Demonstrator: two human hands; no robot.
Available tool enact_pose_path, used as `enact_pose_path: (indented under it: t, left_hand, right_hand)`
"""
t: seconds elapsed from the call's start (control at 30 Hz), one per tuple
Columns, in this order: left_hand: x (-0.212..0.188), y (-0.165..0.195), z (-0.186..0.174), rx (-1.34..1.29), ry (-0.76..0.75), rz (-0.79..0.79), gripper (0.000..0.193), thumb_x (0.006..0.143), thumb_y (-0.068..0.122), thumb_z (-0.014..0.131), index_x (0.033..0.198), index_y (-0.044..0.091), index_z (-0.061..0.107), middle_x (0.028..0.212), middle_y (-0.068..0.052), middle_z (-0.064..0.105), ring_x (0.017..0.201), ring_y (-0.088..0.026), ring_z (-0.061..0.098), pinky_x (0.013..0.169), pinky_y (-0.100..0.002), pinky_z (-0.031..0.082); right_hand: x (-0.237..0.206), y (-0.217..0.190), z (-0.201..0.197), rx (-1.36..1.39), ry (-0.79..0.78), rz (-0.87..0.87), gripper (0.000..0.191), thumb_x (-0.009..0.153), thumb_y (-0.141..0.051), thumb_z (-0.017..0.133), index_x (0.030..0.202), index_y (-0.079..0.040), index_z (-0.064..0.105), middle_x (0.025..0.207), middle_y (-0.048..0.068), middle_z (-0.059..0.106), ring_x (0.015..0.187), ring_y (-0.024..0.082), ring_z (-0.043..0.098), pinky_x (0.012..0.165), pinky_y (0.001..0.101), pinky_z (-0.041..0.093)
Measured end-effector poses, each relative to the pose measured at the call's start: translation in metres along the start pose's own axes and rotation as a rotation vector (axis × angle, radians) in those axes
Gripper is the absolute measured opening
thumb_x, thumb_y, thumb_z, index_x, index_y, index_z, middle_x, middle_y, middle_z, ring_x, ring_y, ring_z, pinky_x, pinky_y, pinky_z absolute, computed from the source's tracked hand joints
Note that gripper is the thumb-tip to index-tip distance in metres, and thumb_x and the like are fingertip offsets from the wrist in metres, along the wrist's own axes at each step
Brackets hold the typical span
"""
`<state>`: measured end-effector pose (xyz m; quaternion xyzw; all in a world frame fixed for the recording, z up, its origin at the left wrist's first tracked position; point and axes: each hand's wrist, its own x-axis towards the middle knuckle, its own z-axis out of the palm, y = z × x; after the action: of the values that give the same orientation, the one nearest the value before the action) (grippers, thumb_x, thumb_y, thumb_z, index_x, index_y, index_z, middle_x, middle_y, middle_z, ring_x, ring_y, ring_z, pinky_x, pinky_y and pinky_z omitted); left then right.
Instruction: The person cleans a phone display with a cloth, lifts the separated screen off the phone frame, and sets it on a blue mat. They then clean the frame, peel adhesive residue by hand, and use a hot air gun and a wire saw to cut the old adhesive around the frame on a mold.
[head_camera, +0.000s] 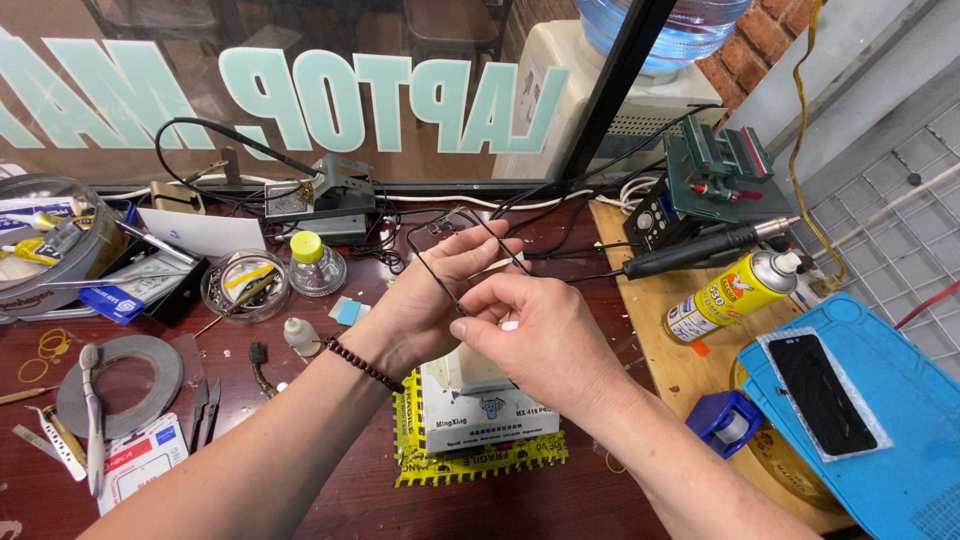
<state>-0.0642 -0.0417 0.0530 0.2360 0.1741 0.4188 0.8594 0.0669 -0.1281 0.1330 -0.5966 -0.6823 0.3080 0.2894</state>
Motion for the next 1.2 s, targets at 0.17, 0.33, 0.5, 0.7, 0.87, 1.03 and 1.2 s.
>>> enact_pose_path:
  t: [0.17,0.33,0.5,0.7,0.87,1.03,1.2]
  left_hand:
    - [0.0,-0.001,-0.003,-0.038,-0.008,-0.013,0.033,0.093,0.012,0.069,0.126,0.008,0.064,0.113,-0.009,0.072,0.098,-0.021,0.071,0.084,-0.04,0.06]
    - [0.005,0.001,-0.023,0.211,0.231,0.016,0.024,0.093,0.012,0.067,0.117,0.008,0.067,0.103,-0.005,0.072,0.089,-0.017,0.069,0.079,-0.036,0.06]
    - [0.007,0.005,-0.05,0.44,0.45,-0.017,0.015,0.093,0.008,0.068,0.107,0.005,0.068,0.093,-0.006,0.073,0.079,-0.017,0.069,0.071,-0.032,0.056]
    - [0.019,-0.005,-0.059,0.663,0.599,-0.01,0.011,0.088,0.003,0.073,0.096,0.003,0.066,0.086,-0.007,0.071,0.067,-0.016,0.067,0.06,-0.031,0.059]
    - [0.02,-0.003,-0.053,0.916,0.656,-0.018,0.013,0.086,0.007,0.075,0.096,0.002,0.069,0.082,-0.006,0.072,0.064,-0.015,0.068,0.055,-0.031,0.056]
    - [0.019,-0.004,-0.045,1.161,0.723,-0.02,0.023,0.083,0.014,0.078,0.102,0.002,0.074,0.087,-0.007,0.076,0.071,-0.016,0.073,0.061,-0.034,0.06]
    - [0.015,-0.006,-0.045,1.43,0.748,0.063,0.039,0.08,0.023,0.081,0.115,0.01,0.071,0.093,-0.009,0.076,0.087,-0.023,0.075,0.079,-0.037,0.058]
  right_hand:
    - [-0.002,-0.001,0.001,-0.001,0.015,-0.025,0.024,0.078,-0.023,0.08,0.096,-0.008,0.078,0.078,0.004,0.08,0.073,0.01,0.077,0.07,0.0279,0.06]
    - [0.009,0.026,-0.005,0.124,0.167,-0.02,0.022,0.084,-0.022,0.077,0.098,-0.006,0.079,0.081,0.002,0.08,0.073,0.007,0.072,0.066,0.0269,0.058]
    - [0.03,0.078,-0.001,0.412,0.135,0.297,0.021,0.087,-0.019,0.076,0.1,-0.003,0.079,0.089,0.004,0.078,0.077,0.007,0.068,0.068,0.0253,0.054]
    - [0.05,0.127,0.024,0.258,0.131,0.444,0.023,0.082,-0.017,0.08,0.101,-0.003,0.079,0.09,0.004,0.079,0.079,0.01,0.069,0.071,0.0263,0.055]
    - [0.056,0.137,0.03,0.156,0.177,0.378,0.027,0.079,-0.019,0.081,0.101,-0.005,0.077,0.086,0.005,0.079,0.077,0.011,0.072,0.071,0.0295,0.057]
    - [0.055,0.132,0.031,-0.049,0.162,0.428,0.031,0.077,-0.024,0.082,0.104,-0.01,0.077,0.083,0.004,0.078,0.077,0.015,0.074,0.072,0.0316,0.058]
    - [0.056,0.127,0.03,-0.117,0.13,0.42,0.034,0.078,-0.027,0.08,0.109,-0.013,0.075,0.083,0.004,0.078,0.079,0.016,0.076,0.073,0.0329,0.059]
